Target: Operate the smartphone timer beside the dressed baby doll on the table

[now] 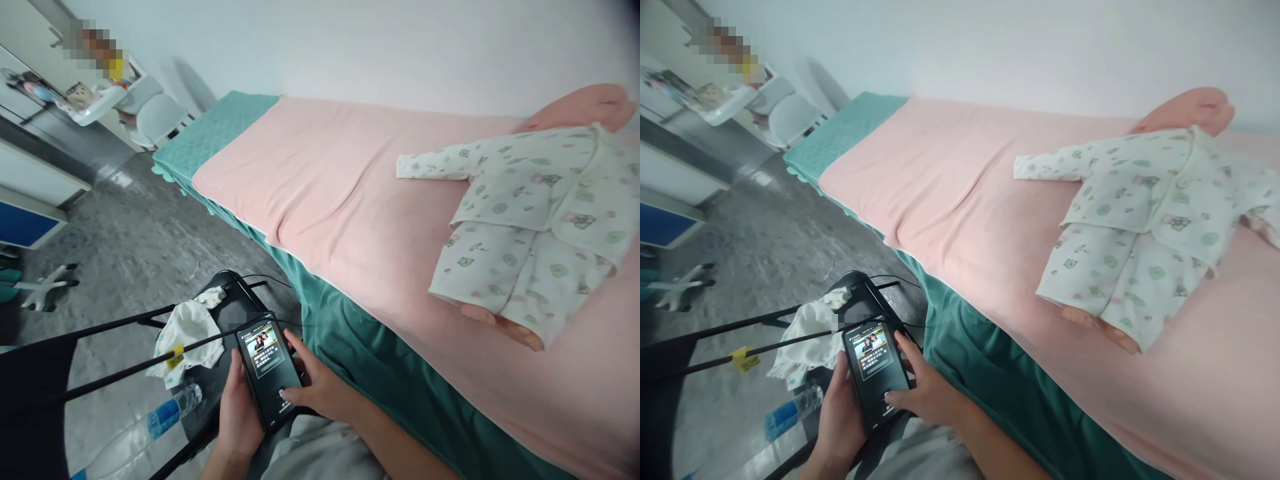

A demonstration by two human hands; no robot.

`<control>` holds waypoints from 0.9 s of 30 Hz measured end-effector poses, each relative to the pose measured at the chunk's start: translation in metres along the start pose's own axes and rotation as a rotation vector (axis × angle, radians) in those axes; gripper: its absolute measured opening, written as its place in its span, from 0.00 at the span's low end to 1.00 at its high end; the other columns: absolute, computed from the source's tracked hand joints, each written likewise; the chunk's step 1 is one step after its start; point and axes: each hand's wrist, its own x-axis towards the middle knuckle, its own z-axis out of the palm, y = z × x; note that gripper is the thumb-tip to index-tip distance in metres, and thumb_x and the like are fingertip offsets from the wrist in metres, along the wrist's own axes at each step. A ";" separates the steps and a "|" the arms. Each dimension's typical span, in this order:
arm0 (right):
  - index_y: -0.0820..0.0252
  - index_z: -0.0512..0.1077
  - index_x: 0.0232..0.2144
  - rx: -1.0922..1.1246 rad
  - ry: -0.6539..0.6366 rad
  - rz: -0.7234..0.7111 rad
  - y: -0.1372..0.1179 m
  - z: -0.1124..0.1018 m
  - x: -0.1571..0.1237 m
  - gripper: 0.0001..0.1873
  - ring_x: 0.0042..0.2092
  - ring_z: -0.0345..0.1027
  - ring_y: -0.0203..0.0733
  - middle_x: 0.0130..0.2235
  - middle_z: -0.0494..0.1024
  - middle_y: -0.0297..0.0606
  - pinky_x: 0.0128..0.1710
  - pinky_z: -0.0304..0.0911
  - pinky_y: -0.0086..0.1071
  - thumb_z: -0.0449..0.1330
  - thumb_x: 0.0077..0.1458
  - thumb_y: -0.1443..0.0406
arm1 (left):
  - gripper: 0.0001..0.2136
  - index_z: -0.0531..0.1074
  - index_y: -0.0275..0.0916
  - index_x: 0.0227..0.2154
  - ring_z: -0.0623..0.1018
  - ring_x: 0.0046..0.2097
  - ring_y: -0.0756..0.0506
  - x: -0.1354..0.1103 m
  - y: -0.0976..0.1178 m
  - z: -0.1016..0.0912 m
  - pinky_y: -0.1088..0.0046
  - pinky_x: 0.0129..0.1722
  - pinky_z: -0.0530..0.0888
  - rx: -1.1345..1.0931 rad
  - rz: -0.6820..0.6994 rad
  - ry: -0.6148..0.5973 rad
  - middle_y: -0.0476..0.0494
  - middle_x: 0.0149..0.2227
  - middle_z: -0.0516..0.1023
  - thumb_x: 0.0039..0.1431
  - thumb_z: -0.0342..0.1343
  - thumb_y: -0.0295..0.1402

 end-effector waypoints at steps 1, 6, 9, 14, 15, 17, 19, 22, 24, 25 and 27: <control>0.44 0.43 0.66 -0.017 -0.020 -0.003 -0.002 0.000 -0.002 0.54 0.57 0.59 0.49 0.61 0.59 0.40 0.54 0.61 0.44 0.68 0.44 0.62 | 0.26 0.66 0.37 0.58 0.77 0.49 0.35 0.000 0.000 0.001 0.55 0.55 0.70 0.000 0.004 0.012 0.35 0.47 0.78 0.62 0.49 0.46; 0.44 0.34 0.67 -0.098 -0.100 -0.040 -0.008 0.002 -0.008 0.59 0.55 0.62 0.48 0.63 0.56 0.41 0.53 0.61 0.42 0.67 0.43 0.68 | 0.26 0.68 0.36 0.56 0.77 0.50 0.35 -0.001 0.000 0.002 0.54 0.56 0.69 0.045 0.042 0.068 0.35 0.47 0.78 0.61 0.50 0.46; 0.45 0.38 0.67 -0.103 -0.051 -0.061 -0.005 0.004 -0.006 0.56 0.57 0.60 0.49 0.64 0.54 0.40 0.56 0.58 0.43 0.66 0.44 0.68 | 0.25 0.68 0.37 0.56 0.77 0.50 0.35 -0.001 -0.001 0.001 0.54 0.56 0.69 0.040 0.044 0.052 0.35 0.46 0.79 0.60 0.51 0.47; 0.47 0.47 0.66 -0.082 0.103 -0.100 0.003 0.008 0.003 0.48 0.62 0.52 0.50 0.63 0.57 0.37 0.61 0.51 0.46 0.64 0.47 0.66 | 0.27 0.69 0.35 0.55 0.78 0.48 0.35 0.002 0.002 0.006 0.54 0.55 0.70 0.054 0.015 0.024 0.34 0.45 0.79 0.59 0.51 0.49; 0.47 0.47 0.66 -0.084 0.112 -0.101 0.003 0.009 0.004 0.47 0.63 0.51 0.50 0.62 0.57 0.37 0.61 0.50 0.46 0.63 0.48 0.67 | 0.27 0.69 0.35 0.55 0.78 0.48 0.35 0.002 0.002 0.008 0.54 0.55 0.70 0.052 0.007 0.027 0.34 0.45 0.79 0.59 0.51 0.49; 0.47 0.48 0.66 -0.084 0.128 -0.107 0.003 0.009 0.006 0.46 0.63 0.51 0.49 0.63 0.58 0.35 0.62 0.49 0.46 0.62 0.48 0.68 | 0.27 0.69 0.35 0.55 0.79 0.46 0.35 0.001 0.003 0.012 0.54 0.54 0.71 0.049 0.007 0.033 0.34 0.44 0.80 0.60 0.51 0.49; 0.47 0.49 0.65 -0.061 0.133 -0.127 0.002 0.010 0.008 0.45 0.63 0.52 0.47 0.63 0.58 0.34 0.63 0.48 0.44 0.60 0.47 0.71 | 0.27 0.69 0.34 0.55 0.80 0.44 0.35 0.000 0.003 0.015 0.53 0.52 0.72 0.074 -0.006 0.039 0.33 0.42 0.80 0.60 0.50 0.48; 0.49 0.50 0.65 -0.012 0.125 -0.158 0.000 0.011 0.008 0.45 0.64 0.51 0.44 0.64 0.57 0.33 0.64 0.45 0.42 0.59 0.47 0.73 | 0.27 0.70 0.33 0.53 0.80 0.42 0.34 -0.001 0.003 0.016 0.50 0.50 0.73 0.111 -0.036 0.037 0.32 0.41 0.80 0.60 0.49 0.49; 0.50 0.49 0.65 0.013 0.109 -0.143 -0.001 0.010 0.008 0.45 0.63 0.52 0.45 0.64 0.57 0.34 0.64 0.46 0.42 0.59 0.47 0.73 | 0.27 0.71 0.33 0.53 0.80 0.44 0.34 -0.001 0.001 0.014 0.50 0.51 0.72 0.101 -0.042 0.013 0.32 0.43 0.80 0.60 0.48 0.49; 0.50 0.48 0.65 0.025 0.100 -0.128 0.000 0.009 0.007 0.46 0.63 0.53 0.45 0.63 0.58 0.35 0.63 0.47 0.42 0.60 0.47 0.72 | 0.27 0.71 0.32 0.53 0.79 0.45 0.34 0.000 0.001 0.013 0.51 0.52 0.71 0.089 -0.035 -0.007 0.31 0.44 0.79 0.61 0.48 0.49; 0.49 0.48 0.65 0.058 0.089 -0.095 0.000 0.007 0.007 0.46 0.60 0.57 0.46 0.62 0.61 0.36 0.61 0.51 0.42 0.62 0.47 0.70 | 0.26 0.70 0.32 0.54 0.78 0.48 0.34 0.001 -0.001 0.011 0.53 0.55 0.70 0.064 -0.010 -0.054 0.32 0.45 0.79 0.62 0.48 0.47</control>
